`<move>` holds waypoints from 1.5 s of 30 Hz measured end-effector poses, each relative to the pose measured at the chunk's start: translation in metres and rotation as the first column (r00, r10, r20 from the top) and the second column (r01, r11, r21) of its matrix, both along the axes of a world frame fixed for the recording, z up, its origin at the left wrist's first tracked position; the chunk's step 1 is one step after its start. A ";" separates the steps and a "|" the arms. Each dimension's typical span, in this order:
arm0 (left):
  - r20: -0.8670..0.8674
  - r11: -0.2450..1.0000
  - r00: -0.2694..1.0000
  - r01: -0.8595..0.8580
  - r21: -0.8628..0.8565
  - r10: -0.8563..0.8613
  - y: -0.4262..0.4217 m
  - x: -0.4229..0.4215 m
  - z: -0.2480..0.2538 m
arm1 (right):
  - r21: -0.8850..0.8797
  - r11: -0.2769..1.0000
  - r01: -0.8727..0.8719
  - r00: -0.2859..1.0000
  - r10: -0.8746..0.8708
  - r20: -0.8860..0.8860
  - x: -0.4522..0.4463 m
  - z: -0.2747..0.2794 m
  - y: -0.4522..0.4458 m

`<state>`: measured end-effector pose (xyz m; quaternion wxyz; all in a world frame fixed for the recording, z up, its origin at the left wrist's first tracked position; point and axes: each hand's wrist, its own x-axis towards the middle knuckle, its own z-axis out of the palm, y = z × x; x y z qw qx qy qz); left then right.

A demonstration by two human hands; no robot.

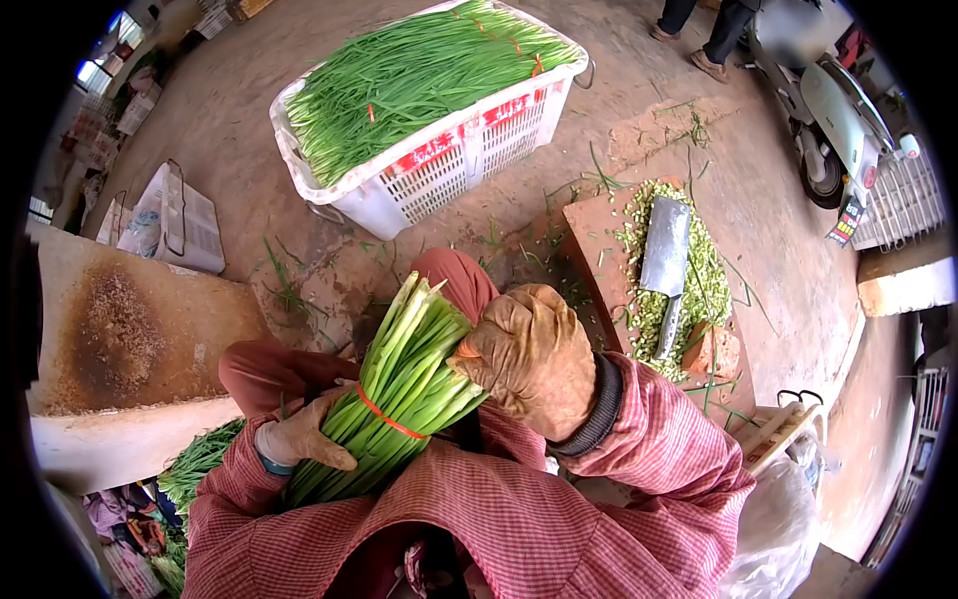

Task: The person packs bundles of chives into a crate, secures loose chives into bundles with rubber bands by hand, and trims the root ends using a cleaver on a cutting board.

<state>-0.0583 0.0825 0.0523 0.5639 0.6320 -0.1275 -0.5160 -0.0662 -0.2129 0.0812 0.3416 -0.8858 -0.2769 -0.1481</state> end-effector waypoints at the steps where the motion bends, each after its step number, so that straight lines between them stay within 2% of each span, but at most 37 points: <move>1: 0.000 1.000 1.000 0.003 0.001 -0.003 -0.002 0.000 0.003 | 0.000 1.000 -0.012 1.000 0.012 -0.007 0.002 -0.002 -0.002; 4: -0.053 0.997 0.998 -0.027 -0.075 0.023 -0.010 0.002 0.017 | 0.041 0.998 -0.041 0.998 0.042 -0.041 0.008 -0.008 -0.004; 6: -0.064 0.997 0.998 -0.002 -0.076 -0.003 -0.009 0.003 0.020 | 0.088 0.995 0.050 0.993 -0.059 0.098 0.012 -0.013 -0.005; 7: -0.063 0.997 0.998 -0.004 -0.075 -0.001 -0.001 0.002 0.009 | 0.015 0.966 0.258 0.951 -0.257 0.174 0.019 0.000 -0.028; 8: 0.106 0.998 0.994 0.023 -0.054 -0.017 0.014 -0.002 -0.011 | 0.232 0.903 0.361 0.896 -0.405 0.182 0.031 0.006 -0.057; 9: 0.271 0.999 0.962 0.044 -0.028 -0.035 0.023 -0.005 -0.022 | 0.451 0.768 0.454 0.854 -0.519 0.024 0.038 0.001 -0.091; 10: 0.269 0.999 0.963 0.036 -0.030 -0.027 0.021 -0.008 -0.018 | 0.098 0.727 0.680 0.712 -0.686 0.152 0.038 0.009 -0.128; 11: 0.030 0.990 0.995 -0.087 -0.113 0.091 0.013 -0.011 -0.009 | -0.281 0.548 0.788 0.606 -0.770 0.197 0.035 -0.008 -0.168; 12: -0.205 0.960 0.961 -0.223 -0.168 0.187 0.007 -0.009 -0.001 | -0.587 0.262 0.766 0.530 -0.773 0.347 0.022 0.001 -0.137; 13: -0.187 0.958 0.962 -0.232 -0.168 0.200 0.004 -0.006 0.005 | -0.431 0.575 0.696 0.699 -0.678 0.225 0.005 -0.001 -0.110; 14: -0.158 0.946 0.956 -0.274 -0.176 0.247 0.000 -0.003 0.010 | -0.169 0.825 0.540 0.839 -0.543 0.026 -0.011 0.001 -0.075; 15: -0.133 0.933 0.948 -0.309 -0.181 0.289 0.000 -0.001 0.012 | 0.186 0.905 0.382 0.923 -0.364 -0.122 -0.022 -0.006 -0.039; 16: -0.122 0.936 0.950 -0.305 -0.176 0.287 0.000 -0.001 0.011 | 0.533 0.818 0.216 0.973 -0.136 -0.186 -0.029 -0.012 -0.008; 18: -0.002 0.911 0.919 -0.392 -0.129 0.395 0.000 -0.001 0.005 | 0.528 0.781 0.334 0.890 -0.078 -0.449 -0.026 -0.010 0.028; 19: -0.002 0.907 0.912 -0.407 -0.108 0.409 -0.001 -0.001 0.007 | 0.625 0.682 0.381 0.835 0.037 -0.549 -0.020 -0.015 0.041; 20: 0.017 0.910 0.915 -0.399 -0.109 0.403 0.000 -0.004 0.005 | 0.698 0.569 0.434 0.768 0.171 -0.617 -0.014 -0.024 0.050; 21: 0.066 0.899 0.901 -0.419 -0.125 0.429 0.002 -0.008 0.001 | 0.645 0.613 0.456 0.716 0.177 -0.675 -0.009 -0.029 0.053; 22: 0.110 0.887 0.883 -0.440 -0.142 0.455 0.003 -0.012 -0.001 | 0.653 0.608 0.452 0.723 0.179 -0.667 -0.007 -0.027 0.055; 24: 0.099 0.878 0.876 -0.458 -0.140 0.472 0.003 -0.014 -0.001 | 0.658 0.547 0.517 0.610 0.303 -0.732 -0.003 -0.023 0.057; 26: 0.081 0.872 0.872 -0.469 -0.142 0.483 0.002 -0.018 -0.003 | 0.664 0.557 0.499 0.617 0.310 -0.723 -0.001 -0.031 0.062; 28: 0.061 0.867 0.871 -0.474 -0.154 0.487 0.000 -0.019 0.000 | 0.759 0.354 0.546 0.633 0.420 -0.651 0.001 -0.036 0.067; 29: 0.048 0.864 0.871 -0.477 -0.163 0.490 0.000 -0.018 0.002 | 0.739 0.400 0.542 0.609 0.419 -0.674 0.002 -0.034 0.065; 33: 0.055 0.873 0.877 -0.465 -0.150 0.477 0.006 -0.018 0.000 | 0.740 0.427 0.520 0.620 0.407 -0.671 0.000 -0.035 0.069; 35: -0.035 0.864 0.889 -0.452 -0.222 0.456 0.009 -0.015 -0.005 | 0.758 0.396 0.518 0.655 0.386 -0.650 -0.003 -0.034 0.071; 41: -0.090 0.886 0.912 -0.410 -0.218 0.400 0.018 -0.009 -0.020 | 0.828 0.300 0.474 0.741 0.372 -0.559 -0.008 -0.053 0.072; 45: -0.137 0.876 0.904 -0.427 -0.224 0.406 0.020 -0.010 -0.019 | 0.851 0.306 0.426 0.771 0.369 -0.519 -0.010 -0.055 0.070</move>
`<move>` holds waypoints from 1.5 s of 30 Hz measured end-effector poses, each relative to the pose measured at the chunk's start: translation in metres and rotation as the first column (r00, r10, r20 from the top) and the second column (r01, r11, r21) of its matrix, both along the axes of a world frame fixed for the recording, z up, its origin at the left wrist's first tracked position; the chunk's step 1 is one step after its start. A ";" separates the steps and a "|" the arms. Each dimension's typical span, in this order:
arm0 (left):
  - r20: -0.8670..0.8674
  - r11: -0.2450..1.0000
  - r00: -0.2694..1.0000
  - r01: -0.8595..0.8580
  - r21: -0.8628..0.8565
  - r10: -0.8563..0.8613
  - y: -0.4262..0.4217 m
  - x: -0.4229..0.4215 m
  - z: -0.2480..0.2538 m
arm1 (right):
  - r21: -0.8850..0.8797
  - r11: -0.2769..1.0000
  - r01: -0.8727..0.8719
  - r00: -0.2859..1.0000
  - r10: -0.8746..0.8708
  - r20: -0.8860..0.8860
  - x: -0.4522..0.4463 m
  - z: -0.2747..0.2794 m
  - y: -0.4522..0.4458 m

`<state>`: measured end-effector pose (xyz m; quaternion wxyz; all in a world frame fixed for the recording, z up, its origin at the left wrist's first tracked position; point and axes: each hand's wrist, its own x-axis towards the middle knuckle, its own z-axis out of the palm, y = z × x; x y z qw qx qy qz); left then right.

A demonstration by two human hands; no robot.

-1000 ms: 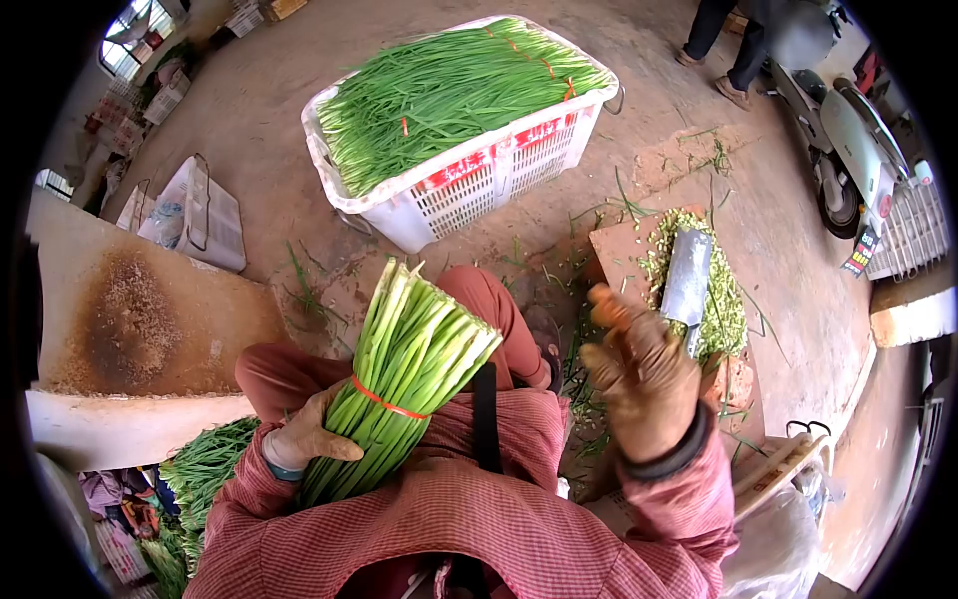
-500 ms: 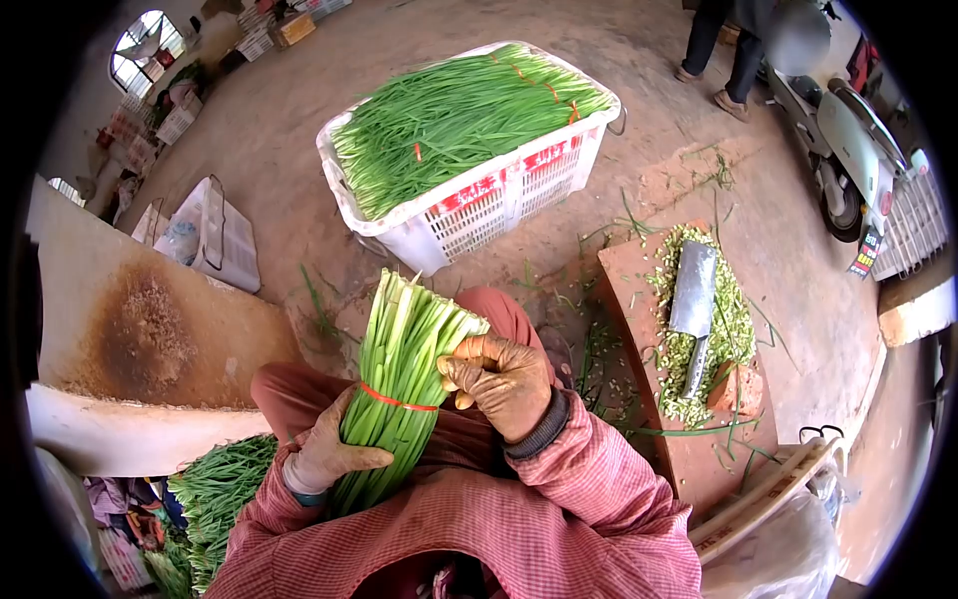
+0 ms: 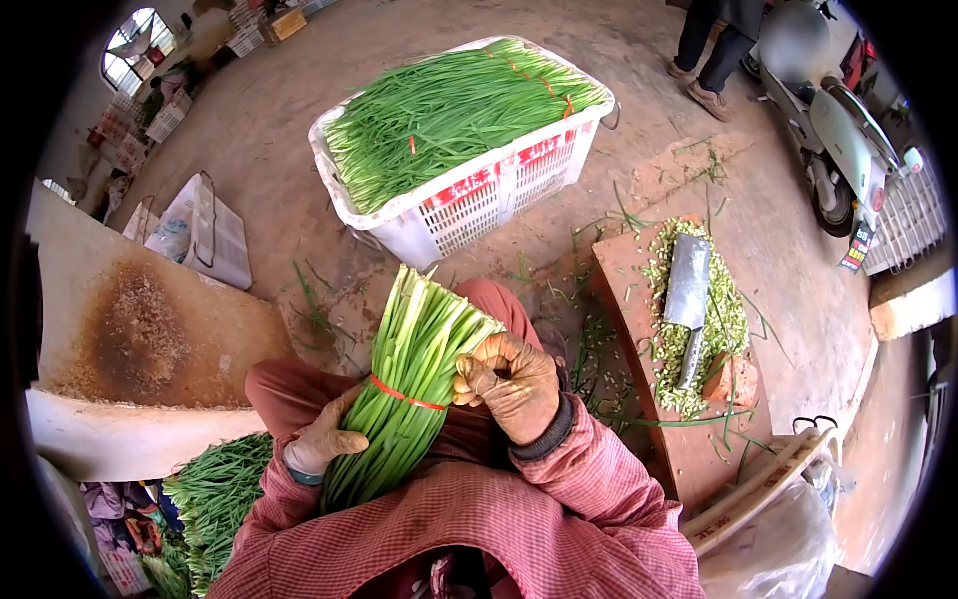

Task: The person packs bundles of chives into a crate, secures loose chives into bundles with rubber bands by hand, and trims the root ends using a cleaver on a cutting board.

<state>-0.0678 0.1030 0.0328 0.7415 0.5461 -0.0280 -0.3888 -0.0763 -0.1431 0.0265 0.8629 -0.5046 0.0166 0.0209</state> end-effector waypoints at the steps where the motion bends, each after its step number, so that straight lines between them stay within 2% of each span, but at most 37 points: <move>1: -0.004 1.000 1.000 0.012 0.008 -0.012 0.000 0.001 0.000 | -0.003 1.000 0.002 1.000 -0.002 -0.001 0.000 -0.001 0.000; 4: -0.004 0.999 0.999 0.032 0.001 -0.032 -0.002 0.002 0.000 | 0.008 1.000 -0.017 1.000 0.018 -0.008 0.000 -0.003 -0.003; 6: -0.001 0.999 0.999 0.035 -0.011 -0.035 0.001 0.001 -0.003 | 0.074 0.995 0.068 0.997 -0.070 0.030 0.000 -0.006 -0.006; 7: -0.011 1.000 1.000 0.024 -0.003 -0.024 0.006 0.000 -0.008 | 0.126 0.968 0.216 0.971 -0.226 0.074 0.010 -0.003 -0.029; 8: -0.022 1.000 1.000 0.014 0.004 -0.014 0.010 -0.001 -0.011 | 0.257 0.900 0.352 0.919 -0.385 0.088 0.020 -0.008 -0.065; 9: -0.024 1.000 0.999 0.022 0.004 -0.022 0.012 -0.001 -0.011 | 0.332 0.837 0.435 0.881 -0.472 0.037 0.022 -0.019 -0.112; 11: -0.188 0.996 0.981 -0.054 -0.074 0.039 0.013 -0.005 -0.008 | 0.040 0.769 0.638 0.770 -0.638 -0.010 0.017 0.002 -0.153; 12: -0.177 0.998 0.984 -0.029 -0.062 0.018 0.012 -0.003 -0.007 | -0.279 0.773 0.569 0.806 -0.591 0.008 0.019 0.008 -0.156; 13: -0.180 0.998 0.984 -0.021 -0.062 0.009 0.011 -0.003 -0.008 | -0.569 0.690 0.448 0.840 -0.542 0.004 0.019 0.011 -0.158; 14: -0.143 0.999 0.990 -0.005 -0.048 -0.002 0.009 -0.002 -0.009 | -0.837 0.298 0.459 0.838 -0.458 0.297 0.021 -0.005 -0.150; 15: -0.101 0.999 0.995 0.011 -0.035 -0.014 0.007 0.000 -0.010 | -0.905 -0.163 0.394 0.837 -0.343 0.426 0.008 -0.012 -0.141; 16: -0.096 0.999 0.995 0.015 -0.040 -0.019 0.004 0.002 -0.009 | -0.877 0.067 0.476 0.839 -0.333 0.430 0.005 -0.008 -0.116; 17: -0.088 1.000 0.996 -0.003 -0.024 0.001 0.003 0.001 -0.008 | -0.819 0.304 0.487 0.866 -0.290 0.407 -0.001 0.003 -0.087; 18: -0.089 1.000 0.996 -0.026 -0.001 0.026 0.004 -0.003 -0.008 | -0.689 0.589 0.422 0.904 -0.332 0.270 -0.007 0.007 -0.060; 19: -0.098 0.999 0.995 -0.032 0.010 0.033 0.006 -0.007 -0.008 | -0.624 0.718 0.308 0.947 -0.296 0.127 -0.010 0.007 -0.040; 20: -0.085 0.999 0.995 -0.044 0.005 0.044 0.008 -0.007 -0.008 | -0.638 0.740 0.213 0.977 -0.166 0.135 -0.009 0.006 -0.027; 21: -0.069 0.999 0.996 -0.053 -0.003 0.053 0.008 -0.007 -0.007 | -0.608 0.794 0.010 1.000 0.006 0.023 -0.004 0.008 -0.020; 23: -0.059 0.998 0.996 -0.063 0.020 0.064 0.007 -0.008 -0.003 | -0.530 0.846 -0.059 0.991 0.115 0.073 0.006 0.005 -0.004; 24: -0.052 0.997 0.996 -0.073 0.032 0.075 0.009 -0.008 -0.005 | -0.529 0.846 -0.062 0.990 0.120 0.076 0.006 0.005 -0.003; 26: -0.043 0.995 0.994 -0.094 0.042 0.096 0.010 -0.010 -0.004 | -0.155 0.975 -0.158 0.983 0.141 -0.117 0.006 0.005 -0.002; 27: -0.032 0.994 0.994 -0.101 0.040 0.102 0.007 -0.011 -0.001 | -0.157 0.974 -0.165 0.982 0.147 -0.118 0.008 0.001 -0.004; 28: -0.023 0.994 0.994 -0.106 0.037 0.107 0.006 -0.012 0.001 | -0.135 0.991 0.000 1.000 0.000 0.000 0.010 -0.005 -0.011; 29: -0.028 0.994 0.994 -0.109 0.033 0.110 0.005 -0.012 0.001 | -0.095 0.982 0.163 0.982 -0.152 0.111 0.012 -0.009 -0.021; 30: -0.018 0.995 0.996 -0.091 0.034 0.091 0.005 -0.012 0.001 | -0.313 0.904 0.292 0.954 -0.250 0.167 0.016 -0.007 -0.035; 31: -0.004 0.997 0.997 -0.073 0.036 0.073 0.004 -0.011 0.001 | -0.502 0.762 0.409 0.912 -0.327 0.247 0.020 0.001 -0.044; 32: -0.001 0.997 0.997 -0.076 0.032 0.076 0.003 -0.010 0.000 | -0.642 0.627 0.442 0.883 -0.179 0.434 0.018 0.010 -0.045; 33: 0.015 0.997 0.998 -0.064 0.042 0.064 0.003 -0.009 -0.002 | -0.528 0.720 0.449 0.820 -0.098 0.563 0.020 0.017 -0.031; 34: 0.031 0.997 0.998 -0.050 0.053 0.048 0.003 -0.009 -0.002 | -0.703 0.517 0.488 0.787 0.088 0.611 0.020 0.026 -0.028; 35: 0.032 0.998 0.999 -0.045 0.052 0.043 0.002 -0.009 0.000 | -0.802 0.266 0.534 0.754 0.278 0.595 0.020 0.033 -0.027; 37: -0.002 0.997 0.999 -0.042 0.057 0.042 -0.002 -0.009 0.005 | -0.820 0.241 0.519 0.769 0.288 0.571 0.024 0.023 -0.029; 39: 0.017 0.996 0.998 -0.054 0.065 0.053 -0.001 -0.011 0.000 | -0.832 0.271 0.484 0.706 0.441 0.555 0.029 0.020 -0.034; 41: 0.030 0.994 0.997 -0.073 0.082 0.070 0.001 -0.012 -0.001 | -0.757 0.047 0.651 0.588 0.599 0.543 0.028 0.035 -0.031; 42: 0.039 0.992 0.998 -0.057 0.113 0.053 0.001 -0.011 -0.001 | -0.770 -0.048 0.636 0.637 0.596 0.489 0.026 0.029 -0.029; 44: 0.025 0.985 0.999 -0.031 0.170 0.027 0.001 -0.011 0.000 | -0.782 -0.129 0.610 0.677 0.598 0.429 0.023 0.028 -0.025; 45: 0.019 0.984 0.999 -0.042 0.174 0.040 0.001 -0.012 -0.001 | -0.695 -0.159 0.701 0.594 0.668 0.447 0.024 0.036 -0.024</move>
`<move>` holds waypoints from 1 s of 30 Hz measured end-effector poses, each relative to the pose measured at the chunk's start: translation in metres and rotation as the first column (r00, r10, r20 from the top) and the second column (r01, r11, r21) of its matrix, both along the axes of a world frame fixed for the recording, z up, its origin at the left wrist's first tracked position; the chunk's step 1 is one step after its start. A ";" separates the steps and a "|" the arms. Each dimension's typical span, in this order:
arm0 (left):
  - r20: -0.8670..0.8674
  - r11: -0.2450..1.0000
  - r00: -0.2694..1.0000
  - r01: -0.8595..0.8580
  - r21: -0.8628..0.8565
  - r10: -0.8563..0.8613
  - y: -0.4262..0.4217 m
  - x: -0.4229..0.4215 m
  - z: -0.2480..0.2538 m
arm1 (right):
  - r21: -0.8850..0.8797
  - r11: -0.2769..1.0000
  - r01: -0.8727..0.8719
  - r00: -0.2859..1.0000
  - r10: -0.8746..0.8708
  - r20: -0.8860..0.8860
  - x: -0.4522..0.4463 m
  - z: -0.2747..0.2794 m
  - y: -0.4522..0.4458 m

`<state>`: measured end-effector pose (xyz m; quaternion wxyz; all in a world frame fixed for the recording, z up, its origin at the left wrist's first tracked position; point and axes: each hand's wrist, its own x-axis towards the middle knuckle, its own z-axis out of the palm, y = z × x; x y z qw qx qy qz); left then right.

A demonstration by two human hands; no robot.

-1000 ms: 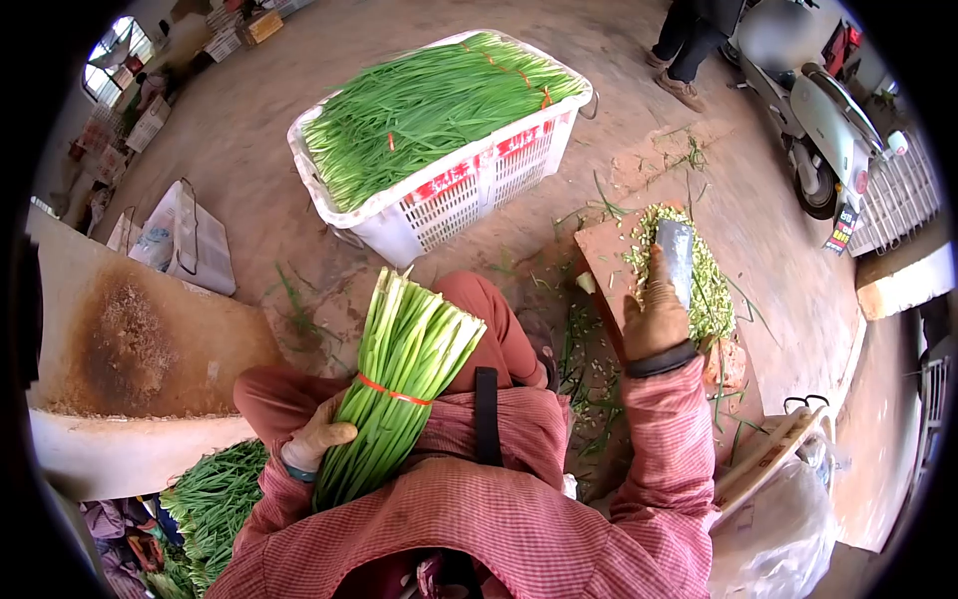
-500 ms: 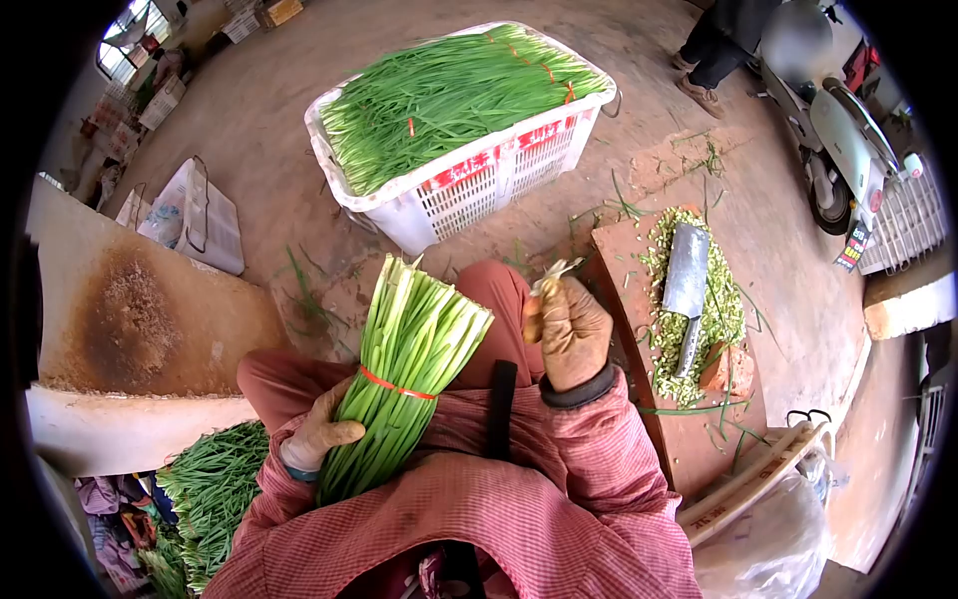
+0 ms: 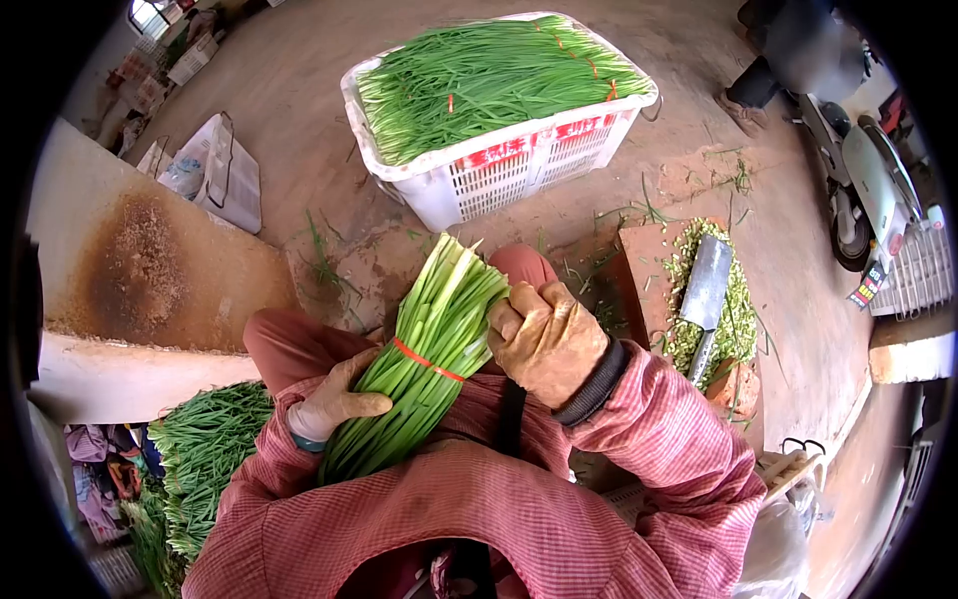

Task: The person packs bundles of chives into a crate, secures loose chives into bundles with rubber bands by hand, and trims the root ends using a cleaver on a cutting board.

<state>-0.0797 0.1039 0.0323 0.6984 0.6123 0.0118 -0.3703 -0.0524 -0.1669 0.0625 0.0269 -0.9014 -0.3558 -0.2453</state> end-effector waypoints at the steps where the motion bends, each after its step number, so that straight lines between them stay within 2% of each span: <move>1: 0.014 0.999 1.000 0.015 0.034 -0.016 -0.001 0.000 -0.001 | -0.087 0.995 -0.042 0.992 0.052 0.114 0.000 0.005 0.001; 2: 0.030 0.997 0.999 0.033 0.066 -0.035 -0.001 0.000 -0.002 | -0.086 0.995 -0.046 0.992 0.055 0.112 -0.002 0.004 0.002; 4: 0.035 0.995 0.998 0.050 0.081 -0.053 -0.002 0.001 0.000 | -0.063 0.997 0.051 0.987 -0.041 0.154 -0.010 0.003 0.006; 5: 0.016 0.997 0.999 0.041 0.059 -0.042 -0.003 0.001 0.003 | 0.008 0.998 0.064 0.995 -0.064 0.072 -0.020 0.012 0.009; 6: -0.003 0.999 1.000 0.028 0.036 -0.028 -0.005 0.002 0.004 | 0.056 0.998 0.019 0.997 -0.015 -0.075 -0.032 0.026 0.010; 7: -0.004 0.999 1.000 0.021 0.036 -0.021 -0.005 0.002 0.004 | 0.338 0.941 0.014 0.953 0.090 -0.289 -0.038 0.040 0.008; 8: -0.042 1.000 0.999 0.003 -0.012 -0.003 -0.005 0.001 0.004 | 0.585 0.808 0.076 0.858 0.246 -0.451 -0.041 0.049 0.005; 10: -0.079 0.998 0.997 -0.031 -0.059 0.026 -0.006 0.000 0.002 | 0.576 0.813 0.084 0.833 0.260 -0.489 -0.034 0.033 0.003; 12: -0.035 1.000 0.999 0.012 -0.008 -0.012 -0.005 0.000 -0.001 | 0.522 0.853 0.022 0.812 0.290 -0.507 -0.029 0.008 0.017; 14: 0.015 0.998 0.999 0.051 0.046 -0.052 -0.003 -0.001 -0.004 | 0.380 0.924 -0.050 0.874 0.225 -0.432 -0.031 0.004 0.039; 16: -0.059 0.998 0.998 0.007 -0.057 -0.011 -0.006 -0.003 -0.002 | 0.240 0.951 -0.193 0.892 0.272 -0.361 -0.026 -0.002 0.041; 20: -0.045 0.997 0.999 -0.001 -0.076 -0.003 -0.003 -0.006 -0.002 | 0.278 0.940 -0.197 0.864 0.301 -0.404 -0.032 -0.002 0.035; 21: -0.074 0.994 0.997 -0.012 -0.104 0.005 -0.004 -0.006 -0.003 | 0.642 0.766 -0.024 0.571 0.538 -0.620 -0.040 -0.011 0.028; 23: -0.101 0.990 0.995 -0.028 -0.135 0.014 -0.004 -0.005 -0.005 | 0.857 0.503 0.110 0.366 0.781 -0.506 -0.042 -0.009 0.020; 24: -0.085 0.992 0.996 -0.008 -0.125 -0.003 -0.004 -0.003 -0.007 | 0.856 0.506 0.109 0.364 0.781 -0.508 -0.040 -0.004 0.019; 26: -0.075 0.993 0.997 0.019 -0.113 -0.028 -0.006 -0.005 -0.009 | 0.644 0.765 0.011 0.668 0.473 -0.574 -0.037 0.008 0.018; 27: -0.072 0.995 0.997 0.017 -0.097 -0.024 -0.006 -0.005 -0.009 | 0.513 0.858 -0.031 0.707 0.382 -0.595 -0.035 0.017 0.023; 28: -0.066 0.997 0.998 0.014 -0.082 -0.020 -0.007 -0.005 -0.009 | 0.433 0.899 -0.061 0.802 0.302 -0.516 -0.039 0.013 0.033; 30: -0.057 0.996 0.998 0.011 -0.086 -0.016 -0.007 -0.006 -0.008 | 0.317 0.940 -0.125 0.904 0.240 -0.355 -0.039 0.006 0.049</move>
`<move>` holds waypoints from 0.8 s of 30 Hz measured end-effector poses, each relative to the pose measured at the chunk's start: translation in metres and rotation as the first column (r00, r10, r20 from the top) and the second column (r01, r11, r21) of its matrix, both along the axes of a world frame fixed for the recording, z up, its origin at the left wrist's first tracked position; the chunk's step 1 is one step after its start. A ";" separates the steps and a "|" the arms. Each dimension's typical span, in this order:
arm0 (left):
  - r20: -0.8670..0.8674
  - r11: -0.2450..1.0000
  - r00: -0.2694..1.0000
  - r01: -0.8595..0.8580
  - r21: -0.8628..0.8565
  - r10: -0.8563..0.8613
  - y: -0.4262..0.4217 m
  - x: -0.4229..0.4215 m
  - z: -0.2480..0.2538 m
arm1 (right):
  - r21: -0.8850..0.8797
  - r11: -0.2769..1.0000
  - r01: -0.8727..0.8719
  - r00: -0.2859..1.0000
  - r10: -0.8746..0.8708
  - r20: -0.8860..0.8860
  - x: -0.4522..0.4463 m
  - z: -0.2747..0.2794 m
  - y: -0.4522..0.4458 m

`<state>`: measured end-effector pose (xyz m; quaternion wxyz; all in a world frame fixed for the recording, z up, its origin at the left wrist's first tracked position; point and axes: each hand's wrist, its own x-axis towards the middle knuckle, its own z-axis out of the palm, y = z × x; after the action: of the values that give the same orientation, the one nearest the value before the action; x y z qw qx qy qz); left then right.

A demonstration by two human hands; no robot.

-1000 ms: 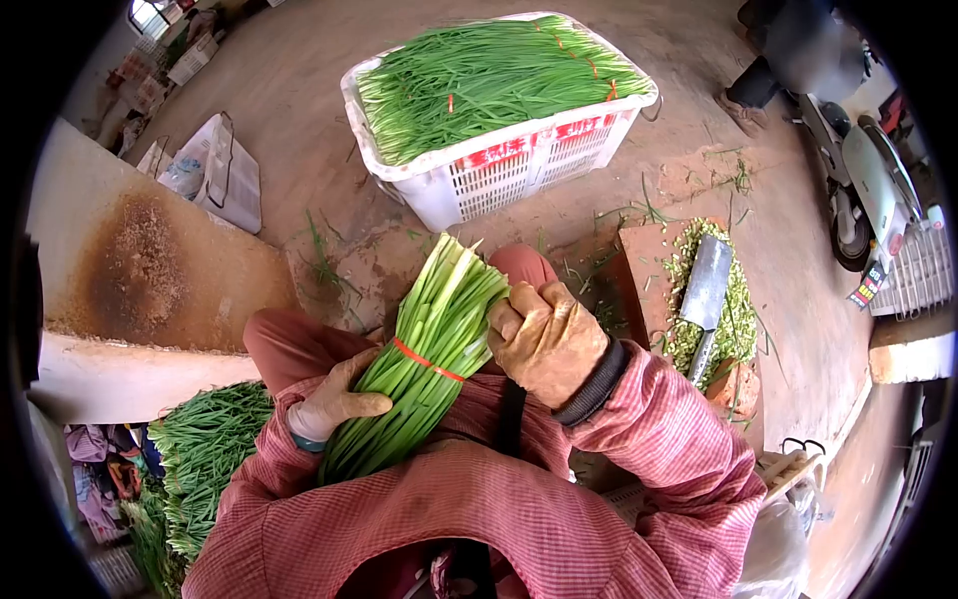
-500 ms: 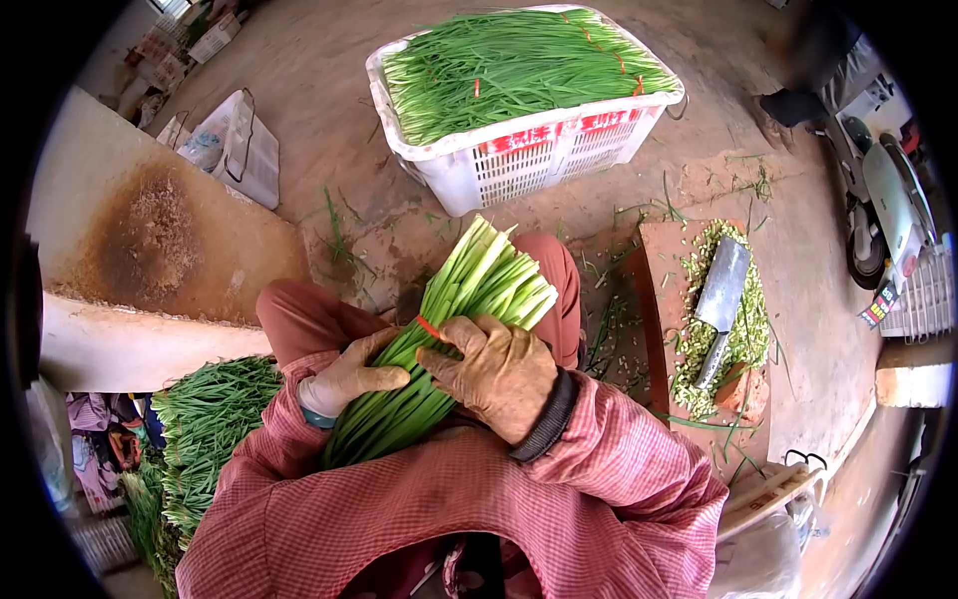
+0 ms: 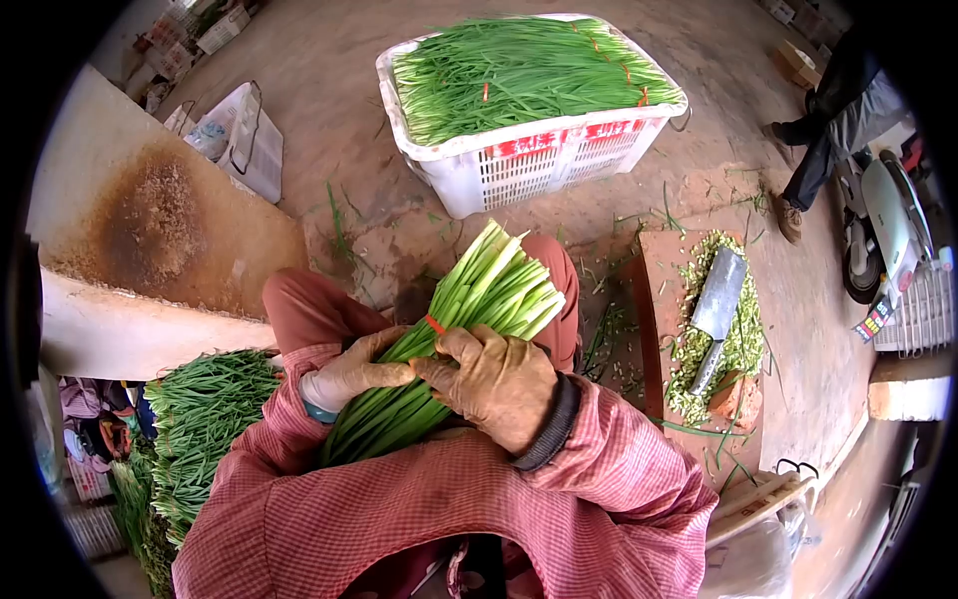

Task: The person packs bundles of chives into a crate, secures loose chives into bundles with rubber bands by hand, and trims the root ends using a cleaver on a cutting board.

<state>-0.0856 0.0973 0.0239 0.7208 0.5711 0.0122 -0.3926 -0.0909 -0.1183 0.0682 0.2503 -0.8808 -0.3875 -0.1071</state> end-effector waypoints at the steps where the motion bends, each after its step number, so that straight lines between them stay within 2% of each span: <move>1: 0.005 1.000 1.000 -0.012 -0.005 0.012 0.001 -0.001 0.000 | 0.000 1.000 -0.005 1.000 0.005 0.004 0.001 0.000 0.001; 4: 0.049 0.999 0.999 -0.009 0.052 0.007 0.004 0.000 0.004 | -0.080 0.994 -0.075 0.997 0.076 0.014 0.005 -0.001 0.001; 6: 0.041 0.999 0.999 -0.007 0.045 0.005 0.006 0.000 0.001 | 0.099 0.994 -0.037 0.987 0.052 -0.152 0.005 -0.010 -0.001; 7: 0.033 0.999 0.999 0.008 0.042 -0.009 0.007 0.000 -0.001 | 0.394 0.915 -0.086 0.924 0.222 -0.313 0.010 -0.015 -0.006; 8: 0.033 0.999 0.999 0.006 0.037 -0.007 0.007 0.001 -0.003 | 0.565 0.825 0.012 0.878 0.261 -0.400 0.009 -0.020 -0.010; 10: 0.013 0.999 1.000 0.027 0.047 -0.027 0.006 0.002 -0.009 | 0.688 0.646 0.329 0.682 0.342 -0.647 0.001 -0.030 -0.013; 12: 0.030 0.998 0.999 0.042 0.053 -0.044 0.007 0.003 -0.014 | 0.796 0.356 0.490 0.627 0.491 -0.605 0.002 -0.031 -0.018; 13: 0.022 0.998 0.999 0.035 0.055 -0.036 0.008 0.003 -0.011 | 0.827 0.156 0.540 0.680 0.498 -0.538 0.006 -0.030 -0.023; 15: 0.016 0.998 0.999 0.032 0.053 -0.033 0.009 0.003 -0.005 | 0.848 -0.009 0.531 0.783 0.388 -0.486 0.012 -0.034 -0.055; 16: 0.017 0.999 1.000 0.013 0.038 -0.014 0.009 0.002 -0.002 | 0.798 -0.171 0.578 0.789 0.369 -0.492 0.014 -0.038 -0.077; 17: 0.022 1.000 1.000 -0.005 0.020 0.004 0.009 0.002 -0.002 | 0.808 -0.139 0.573 0.805 0.278 -0.524 0.014 -0.052 -0.105; 18: 0.033 1.000 0.999 -0.002 0.010 0.001 0.010 0.003 -0.002 | 0.783 0.147 0.604 0.762 0.179 -0.622 0.014 -0.078 -0.149; 19: 0.044 0.999 0.999 -0.002 0.037 0.000 0.011 0.003 -0.003 | 0.443 0.487 0.753 0.648 -0.426 -0.632 0.008 -0.110 -0.178; 20: 0.052 0.998 0.999 -0.004 0.064 0.000 0.011 0.003 -0.005 | -0.044 0.482 0.875 0.461 -0.857 -0.229 0.008 -0.103 -0.174; 21: 0.060 0.999 0.998 -0.001 0.054 -0.002 0.009 0.004 -0.004 | -0.103 0.427 0.898 0.423 -0.904 -0.061 -0.001 -0.093 -0.169; 22: 0.061 0.998 0.998 0.004 0.061 -0.007 0.007 0.006 -0.001 | 0.179 0.567 0.804 0.594 -0.786 -0.172 -0.002 -0.070 -0.148; 23: 0.052 0.997 0.999 0.010 0.072 -0.014 0.005 0.004 0.003 | 0.266 0.635 0.726 0.669 -0.741 -0.057 -0.002 -0.047 -0.124; 24: 0.039 0.996 0.999 0.022 0.087 -0.026 0.004 0.002 0.005 | 0.399 0.701 0.592 0.771 -0.636 -0.027 0.000 -0.028 -0.100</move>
<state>-0.0836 0.1012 0.0293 0.6907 0.6095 0.0080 -0.3890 -0.0905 -0.2182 0.0403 0.3456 -0.8847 -0.0561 -0.3077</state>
